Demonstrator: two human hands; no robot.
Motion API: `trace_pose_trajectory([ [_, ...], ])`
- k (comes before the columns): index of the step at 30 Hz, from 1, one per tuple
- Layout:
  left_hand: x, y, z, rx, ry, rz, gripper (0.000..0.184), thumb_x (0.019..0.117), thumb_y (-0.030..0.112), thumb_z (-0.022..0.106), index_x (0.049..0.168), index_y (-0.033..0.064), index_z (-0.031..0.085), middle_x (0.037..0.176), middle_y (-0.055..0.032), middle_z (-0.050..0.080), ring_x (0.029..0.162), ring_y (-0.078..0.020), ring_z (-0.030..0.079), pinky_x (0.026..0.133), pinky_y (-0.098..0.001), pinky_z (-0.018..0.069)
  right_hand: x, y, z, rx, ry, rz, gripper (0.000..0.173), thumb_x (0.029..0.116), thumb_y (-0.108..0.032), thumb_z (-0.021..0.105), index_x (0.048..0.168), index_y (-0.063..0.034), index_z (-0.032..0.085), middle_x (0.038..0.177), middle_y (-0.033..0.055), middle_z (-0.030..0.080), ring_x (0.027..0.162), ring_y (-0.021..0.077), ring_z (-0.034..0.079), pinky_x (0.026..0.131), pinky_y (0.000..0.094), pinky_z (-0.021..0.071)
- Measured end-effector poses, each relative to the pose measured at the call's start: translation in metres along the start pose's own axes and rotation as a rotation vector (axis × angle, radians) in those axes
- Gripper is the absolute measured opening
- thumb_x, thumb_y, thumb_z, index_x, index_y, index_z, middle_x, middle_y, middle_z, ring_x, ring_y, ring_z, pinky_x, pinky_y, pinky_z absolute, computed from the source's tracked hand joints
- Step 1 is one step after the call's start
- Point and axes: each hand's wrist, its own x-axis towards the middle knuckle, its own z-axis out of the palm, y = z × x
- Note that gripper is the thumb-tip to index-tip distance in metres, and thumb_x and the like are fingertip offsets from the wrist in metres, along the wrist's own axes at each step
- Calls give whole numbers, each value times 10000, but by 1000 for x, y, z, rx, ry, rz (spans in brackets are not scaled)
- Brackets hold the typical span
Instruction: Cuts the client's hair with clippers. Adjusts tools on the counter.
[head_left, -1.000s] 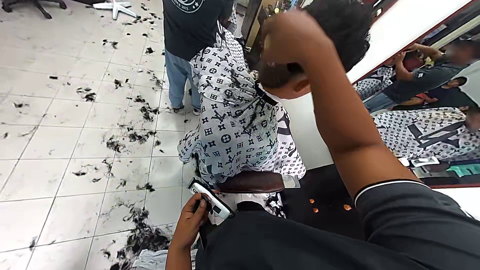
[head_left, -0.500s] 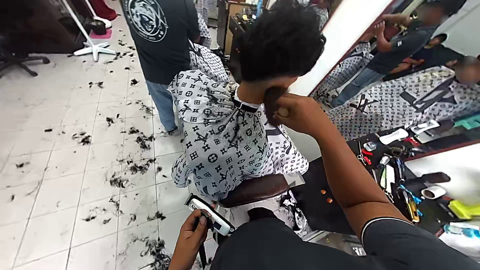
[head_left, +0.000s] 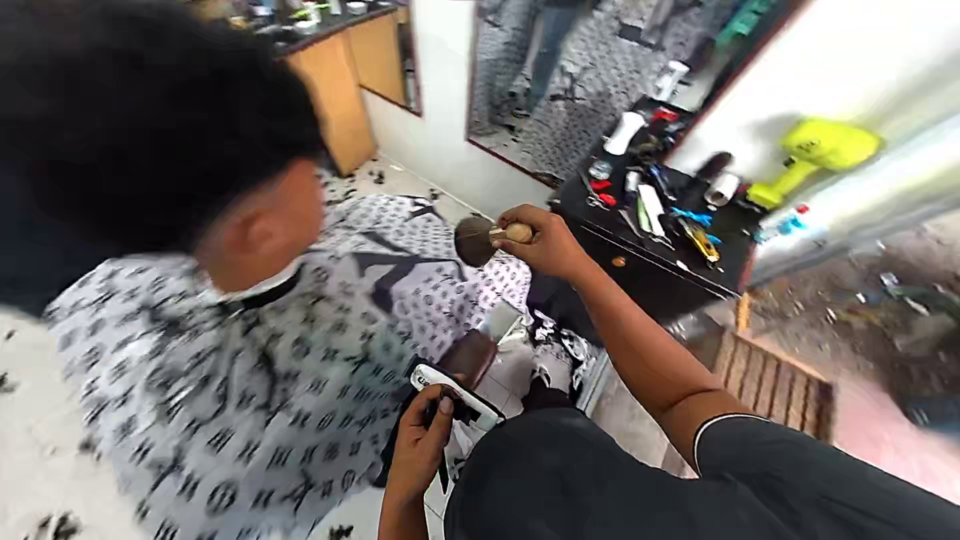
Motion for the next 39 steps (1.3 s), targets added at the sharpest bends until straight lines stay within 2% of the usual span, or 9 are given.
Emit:
trace_pose_trajectory([
  [6, 142, -71, 101, 154, -156, -214, 220, 1061, 222, 538, 1182, 105, 679, 1072, 27, 733, 646, 28, 574, 551, -138, 474, -118, 187, -162, -278, 576, 515, 324, 993, -201, 629, 1264, -33, 681, 1342, 191, 624, 1261, 309, 595, 1069, 499, 492],
  [10, 261, -137, 191, 397, -307, -431, 283, 1064, 192, 497, 1231, 11, 635, 950, -16, 664, 607, -20, 514, 546, -207, 460, -198, 305, -245, -372, 671, 817, 319, 979, -97, 559, 1259, -14, 687, 1509, 237, 481, 1411, 363, 460, 1149, 515, 408],
  [14, 378, -193, 273, 644, -481, -560, 394, 1077, 277, 518, 1343, -2, 598, 1228, -174, 650, 968, -194, 644, 857, -381, 539, -246, 391, -297, -431, 601, 995, 322, 987, -83, 551, 1269, 7, 677, 1549, 298, 395, 1449, 444, 380, 1166, 591, 353],
  [15, 405, -205, 288, 681, -514, -573, 409, 1080, 283, 525, 1360, -8, 593, 1306, -214, 633, 1130, -268, 645, 986, -453, 520, -252, 408, -305, -436, 578, 1023, 323, 989, -80, 539, 1268, 3, 678, 1557, 298, 382, 1456, 445, 367, 1172, 595, 342],
  [17, 452, -228, 318, 747, -570, -525, 402, 1084, 280, 528, 1348, -14, 603, 1333, -233, 627, 1233, -327, 616, 1073, -519, 473, -259, 434, -317, -435, 558, 1060, 325, 987, -60, 524, 1263, 0, 684, 1565, 290, 377, 1469, 439, 351, 1183, 594, 327],
  [27, 615, -292, 413, 1015, -790, -433, 405, 1093, 297, 505, 1349, 1, 610, 1377, -245, 601, 1329, -367, 550, 1132, -563, 400, -261, 480, -323, -355, 494, 1069, 289, 976, -25, 556, 1222, -8, 706, 1560, 253, 413, 1441, 411, 411, 1163, 569, 369],
  [32, 643, -312, 431, 1142, -824, -406, 398, 1093, 300, 492, 1332, 16, 636, 1341, -249, 624, 1299, -378, 573, 1112, -575, 412, -250, 471, -311, -521, 498, 1035, 307, 959, -137, 598, 1227, -37, 707, 1537, 253, 441, 1418, 435, 428, 1156, 610, 349],
  [36, 648, -317, 438, 1221, -792, -378, 386, 1082, 306, 512, 1320, 40, 657, 1342, -220, 639, 1325, -379, 551, 1141, -574, 378, -222, 447, -294, -533, 390, 1015, 407, 948, -307, 665, 1248, -33, 694, 1308, 238, 623, 1253, 441, 559, 1046, 640, 412],
  [39, 644, -317, 439, 1234, -731, -372, 372, 1067, 323, 539, 1298, 70, 685, 1345, -190, 648, 1374, -389, 497, 1158, -562, 362, -211, 452, -282, -498, 308, 1061, 570, 892, -397, 747, 1317, -29, 653, 1280, 244, 628, 1212, 440, 580, 1021, 641, 426],
])
